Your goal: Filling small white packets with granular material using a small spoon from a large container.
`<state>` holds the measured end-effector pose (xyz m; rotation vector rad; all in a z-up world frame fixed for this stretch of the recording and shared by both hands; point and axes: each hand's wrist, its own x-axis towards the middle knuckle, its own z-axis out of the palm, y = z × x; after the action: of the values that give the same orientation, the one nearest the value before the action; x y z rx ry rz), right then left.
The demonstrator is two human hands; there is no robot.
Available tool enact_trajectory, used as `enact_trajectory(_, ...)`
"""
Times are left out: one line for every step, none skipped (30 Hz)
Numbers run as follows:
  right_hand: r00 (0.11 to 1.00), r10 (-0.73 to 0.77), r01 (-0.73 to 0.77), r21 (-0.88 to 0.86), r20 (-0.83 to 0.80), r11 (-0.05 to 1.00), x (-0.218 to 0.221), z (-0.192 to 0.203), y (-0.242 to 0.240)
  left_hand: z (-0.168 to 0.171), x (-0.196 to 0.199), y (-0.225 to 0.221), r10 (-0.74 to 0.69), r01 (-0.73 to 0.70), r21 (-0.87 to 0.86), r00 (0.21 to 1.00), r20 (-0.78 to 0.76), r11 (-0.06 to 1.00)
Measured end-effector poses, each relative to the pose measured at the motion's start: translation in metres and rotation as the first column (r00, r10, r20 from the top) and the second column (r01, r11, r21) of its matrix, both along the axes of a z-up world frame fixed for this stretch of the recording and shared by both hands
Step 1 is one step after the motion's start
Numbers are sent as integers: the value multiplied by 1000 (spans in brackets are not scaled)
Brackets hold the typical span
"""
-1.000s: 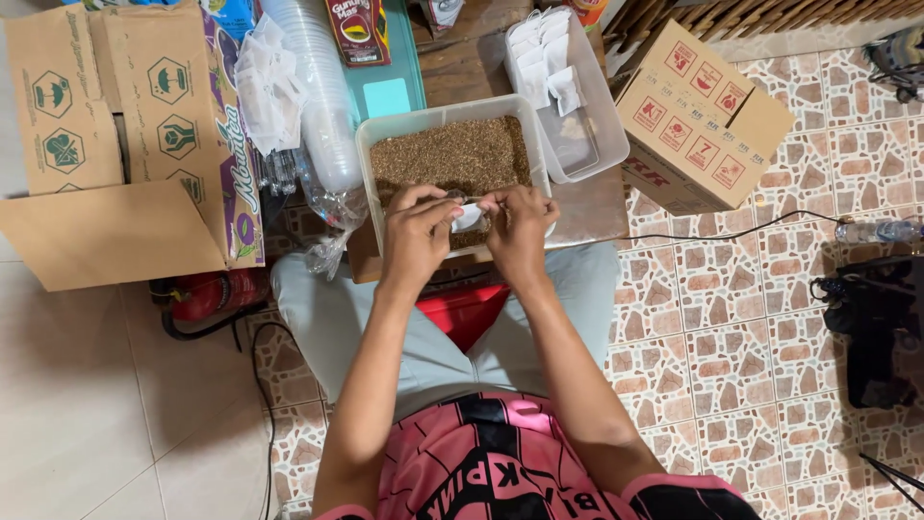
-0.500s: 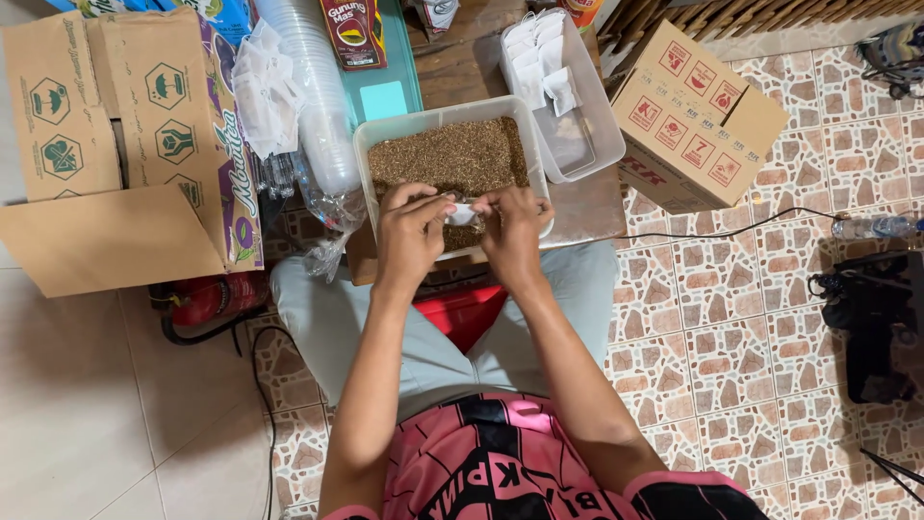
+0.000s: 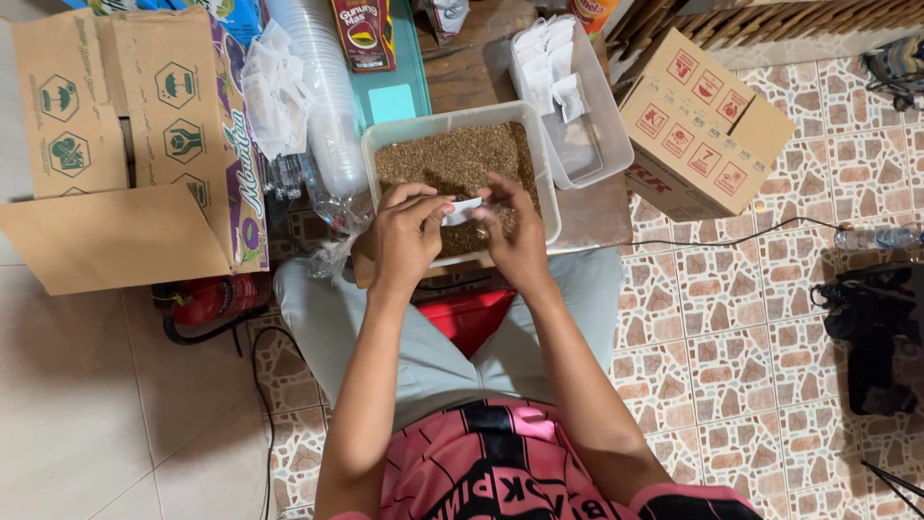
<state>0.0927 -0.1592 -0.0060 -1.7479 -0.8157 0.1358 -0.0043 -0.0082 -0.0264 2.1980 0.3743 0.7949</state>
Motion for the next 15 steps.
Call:
enact_trajectory(1000,2,-2,3,1,1000,4,-4,3,-3,0,5,2,-2,3,1000,1,1000)
enact_trajectory(999,31,-31,-40,11,999,5,-7,3,-6,-2,6,2,-2,-4,1000,-20,1000)
enact_trajectory(998,61,-60,-82,19,995,5,-11,2,-10,-5,8,1,-1,-10,999,-41,1000)
enact_trajectory(998,60,-58,-82,23,995,4,-14,3,-2,-7,7,-1,1,-10,999,-38,1000)
enact_trajectory(999,41,-40,-62,14,997,4,-15,4,7,-8,7,4,-6,-48,999,-33,999)
enact_trajectory(1000,12,-11,-46,8,999,5,-16,3,16,-7,5,0,-2,-91,1000,-25,996)
enact_trajectory(1000,0,1,-50,15,999,5,-18,6,18,-6,6,-12,10,-95,1000,-19,995)
enact_trajectory(1000,30,-30,-43,1,999,5,-20,7,19,-5,5,-2,3,-93,1000,9,996)
enact_trajectory(998,61,-61,-36,-13,997,4,-22,8,21,-4,5,9,-5,-93,999,36,996)
enact_trajectory(999,47,-47,-38,-2,998,6,-21,7,11,-9,6,-5,9,-94,999,47,996)
enact_trajectory(999,27,-28,-39,-18,999,8,-20,7,0,-13,7,37,-34,-78,999,35,996)
enact_trajectory(999,8,-9,-43,-39,999,8,-20,5,-10,-19,7,80,-78,-65,997,18,995)
enact_trajectory(999,-5,3,-49,-33,999,22,-26,-1,-8,-22,5,67,-65,-71,997,24,995)
enact_trajectory(998,-42,41,-12,-44,999,34,-33,-6,-6,-27,3,81,-75,-144,996,40,987)
enact_trajectory(995,-78,80,24,-55,997,46,-39,-11,-4,-33,2,96,-82,-218,994,53,973)
